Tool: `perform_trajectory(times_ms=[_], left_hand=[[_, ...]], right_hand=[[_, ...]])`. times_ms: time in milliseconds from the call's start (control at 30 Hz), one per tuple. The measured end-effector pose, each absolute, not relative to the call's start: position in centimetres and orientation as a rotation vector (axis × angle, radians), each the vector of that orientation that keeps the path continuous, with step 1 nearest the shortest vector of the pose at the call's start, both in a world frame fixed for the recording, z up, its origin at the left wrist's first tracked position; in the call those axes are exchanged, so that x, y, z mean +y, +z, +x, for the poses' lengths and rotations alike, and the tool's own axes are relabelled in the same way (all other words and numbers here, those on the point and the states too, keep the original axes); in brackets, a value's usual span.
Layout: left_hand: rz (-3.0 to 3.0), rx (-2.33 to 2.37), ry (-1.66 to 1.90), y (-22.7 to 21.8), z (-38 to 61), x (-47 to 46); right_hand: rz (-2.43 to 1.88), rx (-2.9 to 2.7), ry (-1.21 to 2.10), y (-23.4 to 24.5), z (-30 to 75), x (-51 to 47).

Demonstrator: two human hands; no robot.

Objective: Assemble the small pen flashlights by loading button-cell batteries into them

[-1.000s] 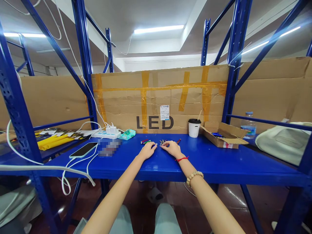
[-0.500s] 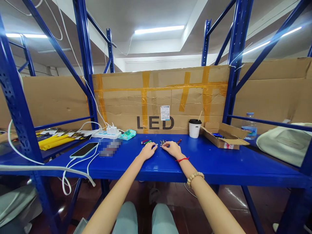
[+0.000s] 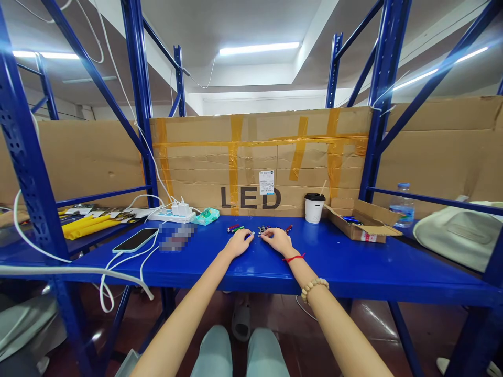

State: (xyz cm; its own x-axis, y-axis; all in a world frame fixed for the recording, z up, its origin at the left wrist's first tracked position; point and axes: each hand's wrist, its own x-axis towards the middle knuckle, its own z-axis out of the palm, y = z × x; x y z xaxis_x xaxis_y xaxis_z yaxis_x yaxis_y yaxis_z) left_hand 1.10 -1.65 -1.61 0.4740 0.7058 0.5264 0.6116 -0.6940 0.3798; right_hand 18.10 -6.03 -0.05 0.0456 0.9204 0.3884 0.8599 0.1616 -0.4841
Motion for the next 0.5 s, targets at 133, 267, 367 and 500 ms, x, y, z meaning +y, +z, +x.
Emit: perform_trajectory(times_ms=[133, 267, 367, 500], left_hand=[[2.574, 1.141, 1.020, -1.5, 1.1, -1.9], [2.562, 1.130, 1.021, -1.2, 1.2, -2.2], [2.553, 1.143, 1.017, -1.1, 1.1, -2.6], [2.548, 1.185, 1.008, -1.0, 1.1, -2.8]], right_hand=[[-1.681, -1.806, 0.111, -0.1, 18.2, -6.0], [-1.676, -1.801, 0.108, -0.2, 18.3, -5.9], [-1.681, -1.792, 0.123, -0.3, 18.3, -5.9], [-1.675, -1.754, 0.137, -0.5, 18.3, -5.7]])
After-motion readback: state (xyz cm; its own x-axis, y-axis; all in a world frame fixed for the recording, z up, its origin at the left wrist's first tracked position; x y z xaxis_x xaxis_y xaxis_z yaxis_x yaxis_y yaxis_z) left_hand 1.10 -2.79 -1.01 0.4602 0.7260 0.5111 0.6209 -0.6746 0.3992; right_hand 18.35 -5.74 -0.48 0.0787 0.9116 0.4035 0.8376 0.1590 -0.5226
